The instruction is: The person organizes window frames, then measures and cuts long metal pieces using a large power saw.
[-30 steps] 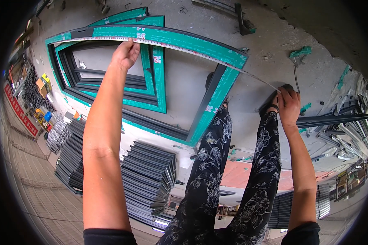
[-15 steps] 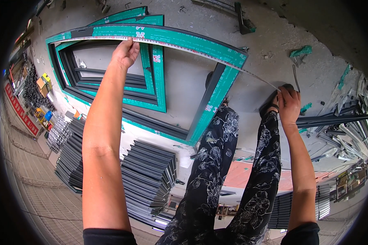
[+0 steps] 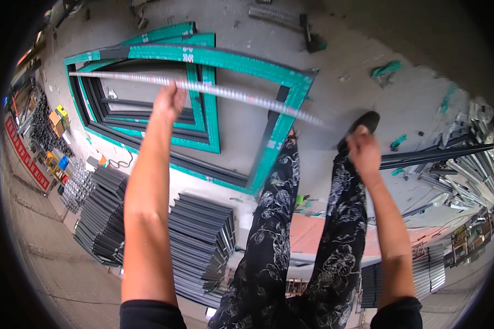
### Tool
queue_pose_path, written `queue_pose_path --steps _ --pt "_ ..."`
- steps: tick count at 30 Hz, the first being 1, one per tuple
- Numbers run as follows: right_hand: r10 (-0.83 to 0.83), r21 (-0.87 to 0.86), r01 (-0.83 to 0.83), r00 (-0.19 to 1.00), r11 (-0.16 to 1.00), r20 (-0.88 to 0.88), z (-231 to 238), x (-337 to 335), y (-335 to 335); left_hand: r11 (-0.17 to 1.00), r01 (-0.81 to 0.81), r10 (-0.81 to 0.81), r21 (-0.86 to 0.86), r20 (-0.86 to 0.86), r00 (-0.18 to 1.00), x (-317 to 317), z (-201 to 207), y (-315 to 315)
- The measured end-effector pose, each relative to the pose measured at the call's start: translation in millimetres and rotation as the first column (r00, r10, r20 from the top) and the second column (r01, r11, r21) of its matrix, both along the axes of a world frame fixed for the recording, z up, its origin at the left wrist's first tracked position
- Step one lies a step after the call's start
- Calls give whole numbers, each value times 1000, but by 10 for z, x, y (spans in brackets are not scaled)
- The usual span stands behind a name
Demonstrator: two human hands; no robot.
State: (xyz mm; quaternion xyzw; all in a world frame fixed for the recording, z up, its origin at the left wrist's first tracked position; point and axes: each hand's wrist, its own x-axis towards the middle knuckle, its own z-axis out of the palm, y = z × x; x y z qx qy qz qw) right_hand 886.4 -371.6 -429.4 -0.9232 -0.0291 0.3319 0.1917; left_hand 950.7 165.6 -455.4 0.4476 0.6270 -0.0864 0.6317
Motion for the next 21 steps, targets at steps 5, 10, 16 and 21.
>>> queue_pose_path --steps 5,10,16,21 --pt "29 120 25 905 993 -424 943 -490 272 987 -40 53 -153 86 995 -1207 984 -749" --pt "85 277 136 747 951 -659 2072 -770 446 897 -270 280 -350 -24 960 -1744 2058 -1787" --pt "14 346 379 656 858 -754 2743 -1172 265 891 -42 24 -452 -47 999 -1667 3138 -2712" --pt "-217 309 715 542 627 -812 3308 -931 -44 815 329 -343 -477 60 937 -1473 3830 -3736"
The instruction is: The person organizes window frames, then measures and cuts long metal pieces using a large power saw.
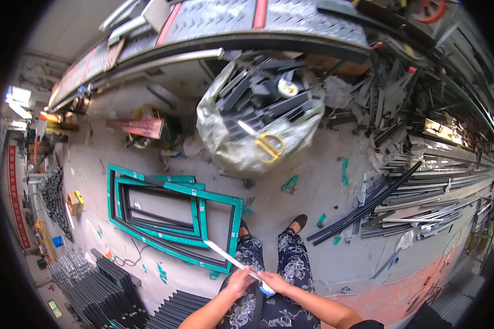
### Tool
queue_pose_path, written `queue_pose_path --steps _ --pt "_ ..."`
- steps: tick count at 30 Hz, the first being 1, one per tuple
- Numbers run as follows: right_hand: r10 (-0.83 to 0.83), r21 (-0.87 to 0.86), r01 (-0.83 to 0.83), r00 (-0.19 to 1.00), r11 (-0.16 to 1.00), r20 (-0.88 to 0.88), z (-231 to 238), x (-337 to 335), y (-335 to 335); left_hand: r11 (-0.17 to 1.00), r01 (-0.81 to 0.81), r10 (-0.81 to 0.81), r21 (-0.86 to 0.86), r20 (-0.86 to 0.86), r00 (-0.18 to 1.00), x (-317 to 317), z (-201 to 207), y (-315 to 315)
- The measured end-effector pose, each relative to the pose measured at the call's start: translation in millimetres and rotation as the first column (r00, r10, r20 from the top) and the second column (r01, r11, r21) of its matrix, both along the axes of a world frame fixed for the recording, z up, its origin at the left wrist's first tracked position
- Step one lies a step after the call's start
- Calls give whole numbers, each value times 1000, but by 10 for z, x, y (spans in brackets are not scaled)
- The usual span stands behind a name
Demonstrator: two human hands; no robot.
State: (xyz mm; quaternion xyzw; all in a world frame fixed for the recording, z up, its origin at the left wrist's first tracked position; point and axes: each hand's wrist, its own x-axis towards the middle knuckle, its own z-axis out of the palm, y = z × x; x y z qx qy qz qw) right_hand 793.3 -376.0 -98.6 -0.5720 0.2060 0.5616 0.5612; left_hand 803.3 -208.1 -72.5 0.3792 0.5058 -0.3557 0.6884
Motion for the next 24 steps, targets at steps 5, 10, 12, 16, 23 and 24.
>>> queue_pose_path --steps 5,10,12,16,23,24 --pt "-458 185 455 888 871 -28 746 668 -422 992 -28 0 120 226 974 552 479 -879" --pt "-444 2 491 787 871 428 1046 1017 -1175 967 -143 209 -209 340 917 1533 728 -1397" --pt "-471 -6 579 669 815 576 1101 1274 -1496 969 -188 231 -158 322 918 1981 689 -1446" --pt "-461 -111 601 705 791 539 1060 1656 -2029 912 -312 249 268 244 937 2962 -34 -1153" --pt "-167 -114 315 738 942 653 997 2714 -2348 60 323 -516 944 -248 820 3961 -1320 821" --pt "-195 -170 378 753 910 629 850 2908 -2646 186 223 -410 957 -131 903 4296 -1294 30"
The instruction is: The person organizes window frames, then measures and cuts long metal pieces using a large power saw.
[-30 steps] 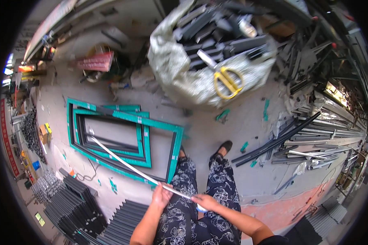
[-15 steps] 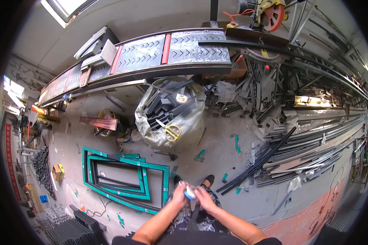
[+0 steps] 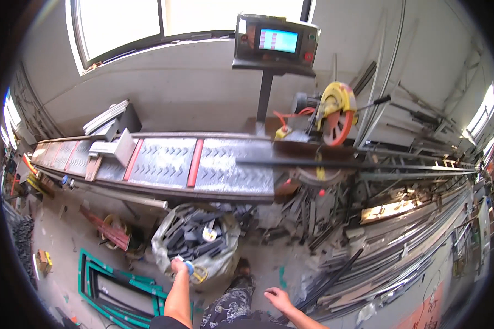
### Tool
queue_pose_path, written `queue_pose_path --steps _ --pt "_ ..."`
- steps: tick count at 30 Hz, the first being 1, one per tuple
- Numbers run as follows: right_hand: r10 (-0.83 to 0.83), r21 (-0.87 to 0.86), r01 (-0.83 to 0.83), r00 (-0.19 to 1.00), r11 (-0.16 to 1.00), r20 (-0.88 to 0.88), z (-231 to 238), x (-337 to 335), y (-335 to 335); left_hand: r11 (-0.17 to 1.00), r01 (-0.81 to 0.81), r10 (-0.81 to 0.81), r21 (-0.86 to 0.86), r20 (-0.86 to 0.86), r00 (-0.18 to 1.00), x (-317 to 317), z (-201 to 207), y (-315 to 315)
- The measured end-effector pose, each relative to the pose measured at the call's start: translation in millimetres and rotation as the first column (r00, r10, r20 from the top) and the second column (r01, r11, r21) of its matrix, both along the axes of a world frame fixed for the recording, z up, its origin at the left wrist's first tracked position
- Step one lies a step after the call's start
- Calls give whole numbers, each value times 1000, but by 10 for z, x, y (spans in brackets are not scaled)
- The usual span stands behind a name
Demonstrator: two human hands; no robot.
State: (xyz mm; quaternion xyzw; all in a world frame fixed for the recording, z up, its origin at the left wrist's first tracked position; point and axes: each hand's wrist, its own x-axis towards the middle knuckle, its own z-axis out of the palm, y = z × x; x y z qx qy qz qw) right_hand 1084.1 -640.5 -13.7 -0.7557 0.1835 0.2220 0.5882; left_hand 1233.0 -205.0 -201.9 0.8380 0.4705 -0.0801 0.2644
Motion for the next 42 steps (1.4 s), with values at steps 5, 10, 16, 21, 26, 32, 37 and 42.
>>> queue_pose_path --steps 5,10,16,21,26,32,37,42 --pt "-11 -122 35 981 992 195 694 1444 -547 996 56 -58 67 23 998 655 993 -966" --pt "35 -201 66 887 977 461 1447 2816 -918 999 37 -42 -25 -284 958 792 1139 -1063" --pt "67 -196 98 720 976 691 2110 4293 -1570 955 -281 295 91 -268 917 1087 1551 -1366" --pt "243 -328 286 295 900 924 3080 5610 -1656 801 -567 586 196 -60 808 783 1118 -1258" --pt "459 -463 539 152 704 875 3635 6777 -1766 788 -575 558 219 139 818 714 1025 -1808" --pt "537 -510 646 178 568 824 3676 7400 -1854 799 -562 585 215 -65 808 499 1152 -2639" --pt "566 -493 655 119 573 816 3680 7437 -1821 778 -610 627 151 -129 768 391 1091 -2565" --pt "625 -416 559 -252 718 739 3850 7562 -1443 777 -628 630 47 -57 775 724 1104 -2263"
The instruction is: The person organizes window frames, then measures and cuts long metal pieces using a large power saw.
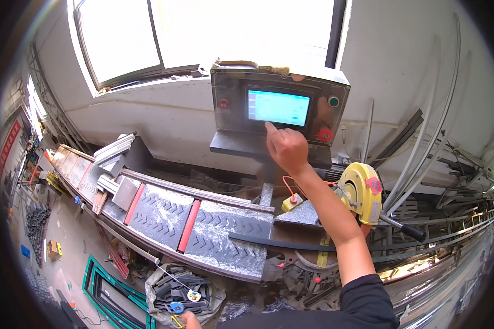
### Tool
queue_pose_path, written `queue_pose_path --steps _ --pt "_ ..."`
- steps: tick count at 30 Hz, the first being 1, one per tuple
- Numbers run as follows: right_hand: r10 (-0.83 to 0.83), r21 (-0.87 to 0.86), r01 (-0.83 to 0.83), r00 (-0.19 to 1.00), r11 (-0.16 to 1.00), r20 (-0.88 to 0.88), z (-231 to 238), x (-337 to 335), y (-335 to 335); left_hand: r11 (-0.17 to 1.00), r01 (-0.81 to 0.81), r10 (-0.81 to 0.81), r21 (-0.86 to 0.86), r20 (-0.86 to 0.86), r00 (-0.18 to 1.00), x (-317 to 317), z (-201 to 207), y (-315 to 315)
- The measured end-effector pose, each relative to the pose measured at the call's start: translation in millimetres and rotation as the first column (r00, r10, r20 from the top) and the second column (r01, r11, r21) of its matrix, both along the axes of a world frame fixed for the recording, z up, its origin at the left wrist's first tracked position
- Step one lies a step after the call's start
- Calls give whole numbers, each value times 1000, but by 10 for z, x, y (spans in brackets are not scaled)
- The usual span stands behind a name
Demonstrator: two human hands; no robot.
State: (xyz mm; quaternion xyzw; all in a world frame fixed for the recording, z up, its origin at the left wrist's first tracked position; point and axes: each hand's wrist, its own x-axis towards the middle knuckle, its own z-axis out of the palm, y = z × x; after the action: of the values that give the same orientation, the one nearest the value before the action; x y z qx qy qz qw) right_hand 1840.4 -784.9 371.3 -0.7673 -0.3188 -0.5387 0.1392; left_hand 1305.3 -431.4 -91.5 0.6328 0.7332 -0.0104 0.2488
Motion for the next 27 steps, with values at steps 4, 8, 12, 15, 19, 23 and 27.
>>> queue_pose_path --steps 4,8,12,15,19,23,27 --pt "17 7 -17 999 1000 40 -4 274 188 997 19 -3 -76 206 979 569 -119 225" --pt "-54 61 51 997 997 47 -11 257 305 1000 31 -27 -5 323 946 804 -120 287" --pt "-112 -7 112 992 994 62 -48 274 170 980 68 -105 189 195 975 1130 180 39" --pt "-149 21 147 986 989 76 -71 292 185 999 -40 37 10 225 974 1008 -68 159" --pt "-153 60 152 988 987 19 -43 259 316 981 -191 188 -15 265 946 676 -327 374" --pt "-162 20 162 987 987 14 -62 220 174 966 -245 260 -87 343 903 833 -37 184" --pt "-200 15 199 979 980 48 -77 275 153 996 -84 82 -3 240 967 916 297 55"
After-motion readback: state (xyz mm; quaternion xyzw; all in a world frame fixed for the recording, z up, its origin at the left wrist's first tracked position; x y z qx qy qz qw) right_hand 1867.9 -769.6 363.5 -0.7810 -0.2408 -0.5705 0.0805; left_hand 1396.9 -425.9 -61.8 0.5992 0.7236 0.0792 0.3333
